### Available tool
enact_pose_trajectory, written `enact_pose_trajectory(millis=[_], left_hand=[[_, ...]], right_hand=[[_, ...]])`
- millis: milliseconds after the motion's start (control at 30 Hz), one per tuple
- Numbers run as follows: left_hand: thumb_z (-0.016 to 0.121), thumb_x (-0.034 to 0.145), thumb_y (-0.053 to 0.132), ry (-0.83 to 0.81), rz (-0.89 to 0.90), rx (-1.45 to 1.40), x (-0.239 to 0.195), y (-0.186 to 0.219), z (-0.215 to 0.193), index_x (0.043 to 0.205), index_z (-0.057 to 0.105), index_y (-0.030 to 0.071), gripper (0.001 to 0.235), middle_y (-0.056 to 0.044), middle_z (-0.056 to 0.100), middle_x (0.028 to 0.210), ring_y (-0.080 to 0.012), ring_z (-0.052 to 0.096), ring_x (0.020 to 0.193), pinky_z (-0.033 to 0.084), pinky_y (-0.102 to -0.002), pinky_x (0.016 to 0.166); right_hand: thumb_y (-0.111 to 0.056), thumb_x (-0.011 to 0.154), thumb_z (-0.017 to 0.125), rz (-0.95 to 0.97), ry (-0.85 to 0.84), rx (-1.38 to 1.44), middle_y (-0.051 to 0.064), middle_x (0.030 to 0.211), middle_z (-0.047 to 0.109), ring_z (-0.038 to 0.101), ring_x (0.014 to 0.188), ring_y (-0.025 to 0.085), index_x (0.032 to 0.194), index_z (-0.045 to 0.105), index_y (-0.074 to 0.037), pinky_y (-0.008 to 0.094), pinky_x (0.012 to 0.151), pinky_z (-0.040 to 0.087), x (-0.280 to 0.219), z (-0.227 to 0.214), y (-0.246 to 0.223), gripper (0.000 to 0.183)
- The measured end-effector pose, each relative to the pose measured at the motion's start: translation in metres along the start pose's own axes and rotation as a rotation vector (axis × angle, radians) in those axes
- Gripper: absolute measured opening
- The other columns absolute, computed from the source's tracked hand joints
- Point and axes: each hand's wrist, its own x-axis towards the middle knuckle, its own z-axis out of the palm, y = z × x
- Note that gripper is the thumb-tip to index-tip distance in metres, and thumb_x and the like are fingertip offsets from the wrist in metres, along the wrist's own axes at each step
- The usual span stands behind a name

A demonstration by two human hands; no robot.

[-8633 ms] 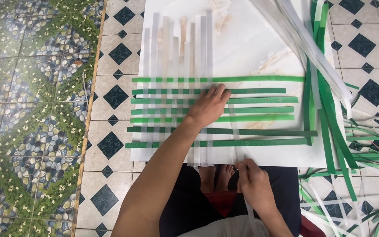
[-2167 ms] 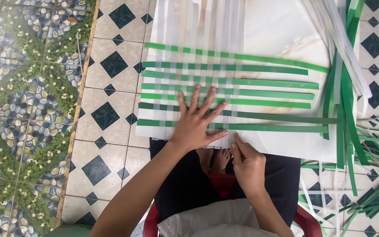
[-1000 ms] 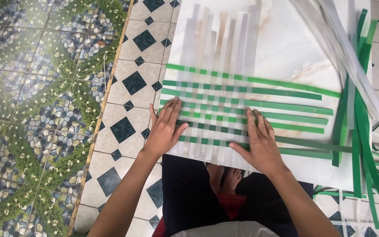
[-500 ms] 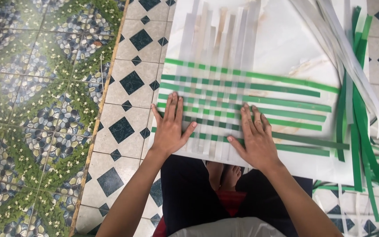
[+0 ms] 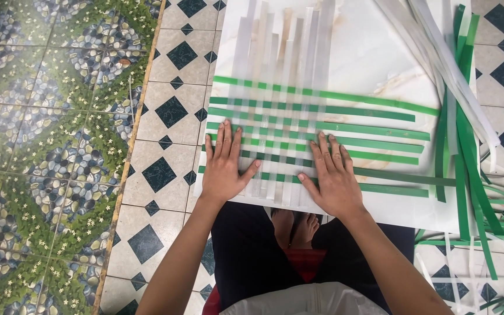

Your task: Weaving green and white plastic strips together on a white board to create a patterned sheet.

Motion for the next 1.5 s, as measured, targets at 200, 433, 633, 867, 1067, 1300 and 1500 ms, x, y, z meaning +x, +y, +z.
enact_pose_trajectory(millis=[200,433,633,867,1067,1300,1500], left_hand=[[0.060,0.088,0.054,0.097,-0.012,-0.036,-0.001,-0.001,0.001,0.145,0.043,0.002,0.079,-0.025,0.027,0.156,-0.0365,0.024,0.146,0.012,-0.061,0.115],[0.061,0.088,0.052,0.132,0.003,-0.038,0.002,0.007,-0.002,0.144,0.047,0.005,0.075,-0.024,0.034,0.154,-0.0369,0.031,0.143,0.016,-0.059,0.115],[0.060,0.088,0.054,0.130,-0.012,0.004,0.003,0.012,-0.006,0.143,0.050,0.008,0.072,-0.021,0.038,0.153,-0.0346,0.035,0.141,0.021,-0.058,0.115],[0.062,0.085,0.052,0.154,-0.017,-0.012,0.005,0.013,-0.006,0.139,0.054,0.009,0.069,-0.020,0.043,0.151,-0.0345,0.039,0.140,0.024,-0.058,0.114],[0.067,0.083,0.050,0.160,-0.016,-0.016,0.006,0.012,-0.008,0.138,0.056,0.008,0.070,-0.022,0.046,0.148,-0.0362,0.041,0.139,0.026,-0.059,0.113],[0.050,0.089,0.055,0.122,0.045,0.032,0.002,-0.002,-0.015,0.145,0.045,0.008,0.073,-0.016,0.034,0.157,-0.0321,0.032,0.145,0.025,-0.054,0.115],[0.051,0.089,0.054,0.108,0.030,0.034,-0.004,-0.009,-0.018,0.146,0.044,0.008,0.074,-0.015,0.032,0.159,-0.0325,0.032,0.145,0.025,-0.055,0.115]], right_hand=[[-0.053,0.097,0.043,0.006,0.017,0.014,0.016,0.160,0.028,0.022,0.148,0.033,0.146,0.038,-0.005,0.047,0.116,0.018,0.001,-0.001,-0.001,0.068],[-0.048,0.094,0.051,0.015,0.072,0.119,0.019,0.155,0.035,0.029,0.144,0.037,0.143,0.044,-0.006,0.052,0.114,0.024,0.000,0.000,0.002,0.064],[-0.042,0.094,0.056,0.025,0.175,0.127,0.015,0.147,0.047,0.037,0.140,0.034,0.134,0.054,-0.007,0.050,0.115,0.026,-0.007,0.007,0.008,0.054],[-0.026,0.092,0.062,0.057,0.329,0.348,0.005,0.130,0.064,0.048,0.131,0.027,0.113,0.067,-0.012,0.056,0.115,0.023,-0.031,-0.027,0.005,0.026],[-0.002,0.093,0.065,0.404,0.691,0.215,0.011,0.087,0.066,0.059,0.080,0.034,0.090,0.071,-0.007,0.047,0.086,0.045,-0.081,-0.108,0.089,0.008],[-0.033,0.092,0.062,0.885,0.018,0.085,0.022,0.125,0.062,0.052,0.120,0.043,0.127,0.059,-0.003,0.060,0.096,0.041,-0.109,-0.142,0.181,0.047],[-0.033,0.096,0.062,1.023,0.040,0.169,0.013,0.106,0.071,0.066,0.101,0.031,0.116,0.065,-0.005,0.045,0.087,0.049,-0.093,-0.166,0.178,0.034]])
